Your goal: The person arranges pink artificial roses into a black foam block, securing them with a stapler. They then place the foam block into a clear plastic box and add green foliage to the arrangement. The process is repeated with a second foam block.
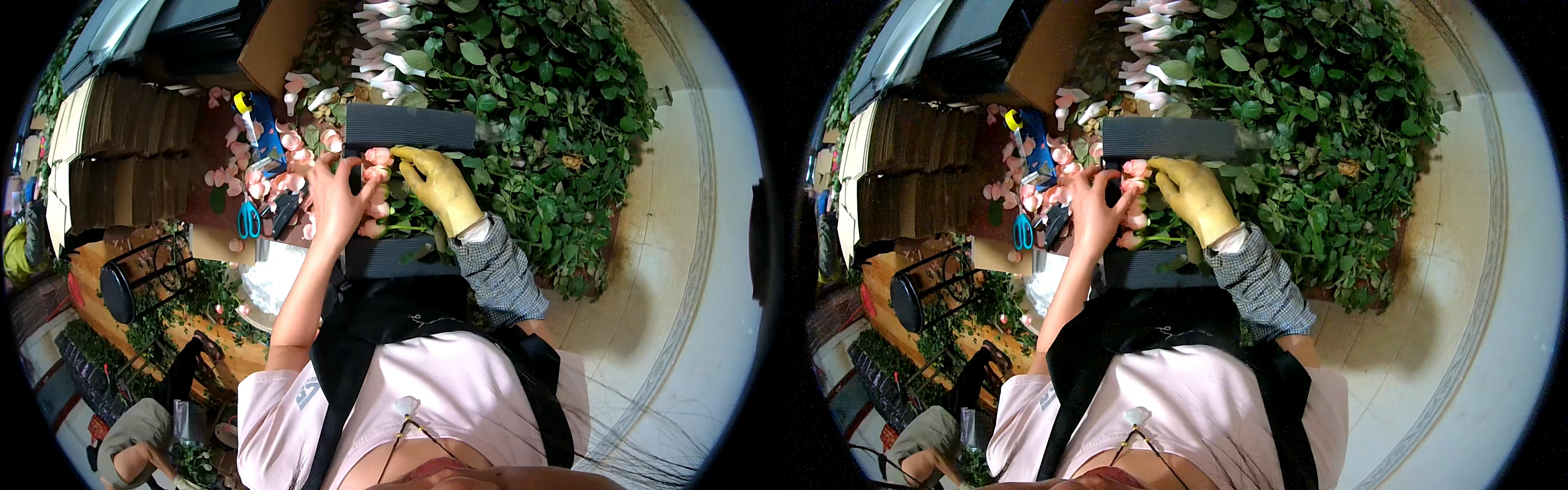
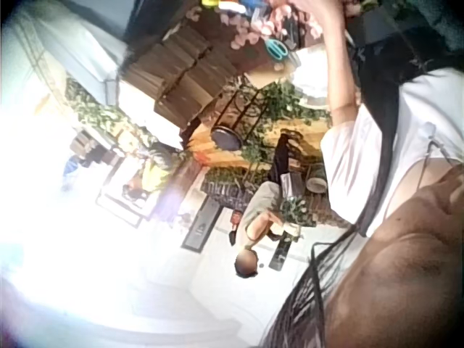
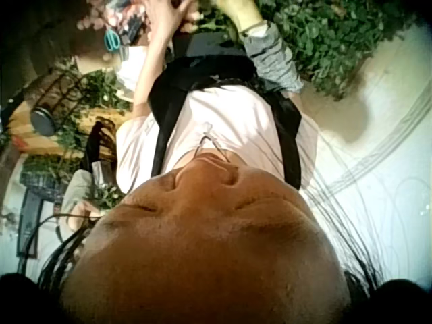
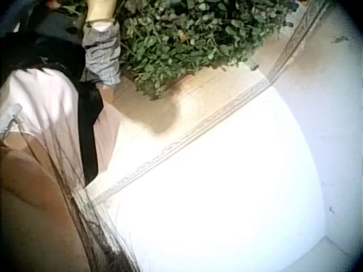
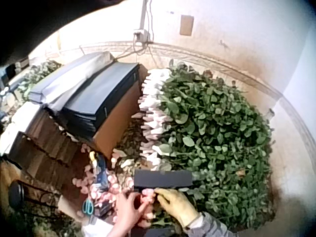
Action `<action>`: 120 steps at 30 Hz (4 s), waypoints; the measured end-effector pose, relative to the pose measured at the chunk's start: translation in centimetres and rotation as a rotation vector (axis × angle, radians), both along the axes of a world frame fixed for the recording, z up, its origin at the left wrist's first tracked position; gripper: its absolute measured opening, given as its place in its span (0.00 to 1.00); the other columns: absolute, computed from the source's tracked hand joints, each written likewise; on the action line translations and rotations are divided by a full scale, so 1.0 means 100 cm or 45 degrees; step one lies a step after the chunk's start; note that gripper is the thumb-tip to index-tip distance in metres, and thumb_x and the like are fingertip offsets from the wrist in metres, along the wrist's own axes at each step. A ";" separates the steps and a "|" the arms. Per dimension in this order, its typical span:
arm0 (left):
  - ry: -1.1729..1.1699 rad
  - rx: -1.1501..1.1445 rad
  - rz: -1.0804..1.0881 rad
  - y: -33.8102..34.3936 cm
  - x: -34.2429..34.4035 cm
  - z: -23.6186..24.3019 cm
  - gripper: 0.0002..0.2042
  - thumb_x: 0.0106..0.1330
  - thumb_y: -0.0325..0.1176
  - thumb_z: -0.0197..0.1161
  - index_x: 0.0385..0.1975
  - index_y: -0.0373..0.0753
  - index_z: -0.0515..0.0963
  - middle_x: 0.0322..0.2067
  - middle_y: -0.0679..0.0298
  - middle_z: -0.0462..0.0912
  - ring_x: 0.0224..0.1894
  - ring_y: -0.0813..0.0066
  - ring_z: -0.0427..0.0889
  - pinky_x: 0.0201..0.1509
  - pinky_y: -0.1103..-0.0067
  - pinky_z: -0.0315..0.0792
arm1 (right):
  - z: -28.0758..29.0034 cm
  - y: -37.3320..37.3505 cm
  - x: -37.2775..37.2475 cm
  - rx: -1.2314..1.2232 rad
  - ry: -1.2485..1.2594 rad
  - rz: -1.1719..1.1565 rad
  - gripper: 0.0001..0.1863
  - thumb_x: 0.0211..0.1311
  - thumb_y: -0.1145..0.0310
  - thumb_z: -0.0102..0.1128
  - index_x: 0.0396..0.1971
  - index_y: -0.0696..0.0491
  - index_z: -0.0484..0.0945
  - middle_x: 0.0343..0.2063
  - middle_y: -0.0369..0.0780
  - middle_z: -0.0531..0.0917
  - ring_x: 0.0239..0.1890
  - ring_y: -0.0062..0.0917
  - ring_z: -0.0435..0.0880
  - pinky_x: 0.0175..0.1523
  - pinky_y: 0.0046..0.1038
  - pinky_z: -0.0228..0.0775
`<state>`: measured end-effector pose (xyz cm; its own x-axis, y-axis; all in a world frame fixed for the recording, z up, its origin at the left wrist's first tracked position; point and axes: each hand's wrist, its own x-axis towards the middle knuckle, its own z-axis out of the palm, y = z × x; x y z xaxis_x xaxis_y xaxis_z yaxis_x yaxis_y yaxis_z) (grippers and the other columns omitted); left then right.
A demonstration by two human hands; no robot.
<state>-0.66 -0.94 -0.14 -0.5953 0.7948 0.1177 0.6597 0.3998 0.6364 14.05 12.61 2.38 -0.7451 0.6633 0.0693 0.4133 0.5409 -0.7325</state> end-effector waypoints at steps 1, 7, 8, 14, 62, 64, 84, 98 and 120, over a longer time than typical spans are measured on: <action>0.210 0.016 0.064 0.003 0.002 0.024 0.20 0.56 0.42 0.77 0.45 0.39 0.83 0.45 0.51 0.75 0.50 0.51 0.75 0.52 0.62 0.71 | -0.002 0.000 0.001 0.001 0.035 -0.012 0.14 0.66 0.67 0.59 0.49 0.53 0.83 0.42 0.46 0.87 0.45 0.44 0.85 0.51 0.40 0.77; 0.168 0.136 -0.198 0.028 0.005 0.024 0.11 0.56 0.34 0.73 0.38 0.42 0.86 0.31 0.61 0.76 0.38 0.60 0.78 0.41 0.67 0.74 | 0.000 -0.004 -0.001 0.010 0.065 -0.025 0.15 0.66 0.69 0.58 0.50 0.53 0.82 0.41 0.47 0.87 0.44 0.44 0.85 0.50 0.39 0.77; 0.158 0.150 -0.200 0.031 0.008 0.018 0.10 0.56 0.33 0.72 0.37 0.41 0.86 0.31 0.61 0.77 0.38 0.59 0.78 0.41 0.68 0.74 | 0.002 -0.005 -0.001 -0.010 0.075 -0.026 0.15 0.66 0.69 0.58 0.50 0.53 0.82 0.40 0.47 0.87 0.44 0.44 0.85 0.50 0.39 0.77; 0.024 0.193 -0.217 0.030 0.007 0.008 0.04 0.58 0.31 0.70 0.31 0.39 0.87 0.31 0.62 0.78 0.38 0.60 0.78 0.41 0.68 0.73 | -0.006 0.000 0.004 -0.111 0.075 -0.020 0.15 0.66 0.69 0.59 0.52 0.53 0.82 0.42 0.47 0.87 0.45 0.43 0.85 0.51 0.39 0.77; -0.675 0.416 -0.073 -0.012 -0.011 -0.012 0.10 0.66 0.24 0.62 0.46 0.35 0.80 0.47 0.55 0.84 0.47 0.56 0.82 0.52 0.67 0.75 | 0.002 -0.015 -0.009 -0.187 -0.151 0.000 0.21 0.64 0.76 0.61 0.57 0.58 0.78 0.50 0.46 0.82 0.49 0.34 0.82 0.58 0.33 0.73; -0.474 0.376 -0.010 -0.014 -0.014 -0.012 0.09 0.62 0.25 0.67 0.42 0.37 0.82 0.44 0.58 0.84 0.46 0.59 0.82 0.48 0.69 0.76 | 0.000 -0.015 -0.009 -0.160 -0.226 -0.011 0.21 0.65 0.75 0.60 0.58 0.58 0.77 0.50 0.45 0.82 0.50 0.35 0.82 0.59 0.34 0.71; 0.030 0.297 -0.353 0.021 -0.059 -0.002 0.08 0.50 0.33 0.72 0.32 0.47 0.86 0.59 0.60 0.75 0.64 0.54 0.69 0.64 0.60 0.64 | -0.003 -0.002 -0.014 -0.148 -0.239 0.087 0.23 0.60 0.79 0.61 0.57 0.58 0.77 0.47 0.46 0.82 0.47 0.36 0.81 0.56 0.35 0.72; 0.109 0.327 -0.283 0.016 -0.059 0.001 0.12 0.47 0.31 0.74 0.31 0.45 0.82 0.60 0.59 0.74 0.62 0.52 0.71 0.64 0.59 0.64 | -0.001 -0.002 -0.016 -0.138 -0.195 0.081 0.21 0.60 0.78 0.61 0.54 0.60 0.77 0.47 0.51 0.83 0.48 0.47 0.82 0.54 0.39 0.74; 0.255 0.356 -0.217 0.011 -0.038 -0.009 0.09 0.53 0.35 0.70 0.35 0.50 0.86 0.61 0.64 0.75 0.64 0.58 0.69 0.64 0.60 0.63 | -0.001 -0.003 -0.015 -0.068 -0.079 0.107 0.20 0.59 0.76 0.60 0.53 0.59 0.78 0.46 0.50 0.83 0.47 0.48 0.81 0.53 0.41 0.74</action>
<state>-4.48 0.17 -1.07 -0.4007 0.8010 0.4448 0.8240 0.1027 0.5572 12.54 12.35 2.33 -0.8000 0.5999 -0.0127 0.4139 0.5364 -0.7355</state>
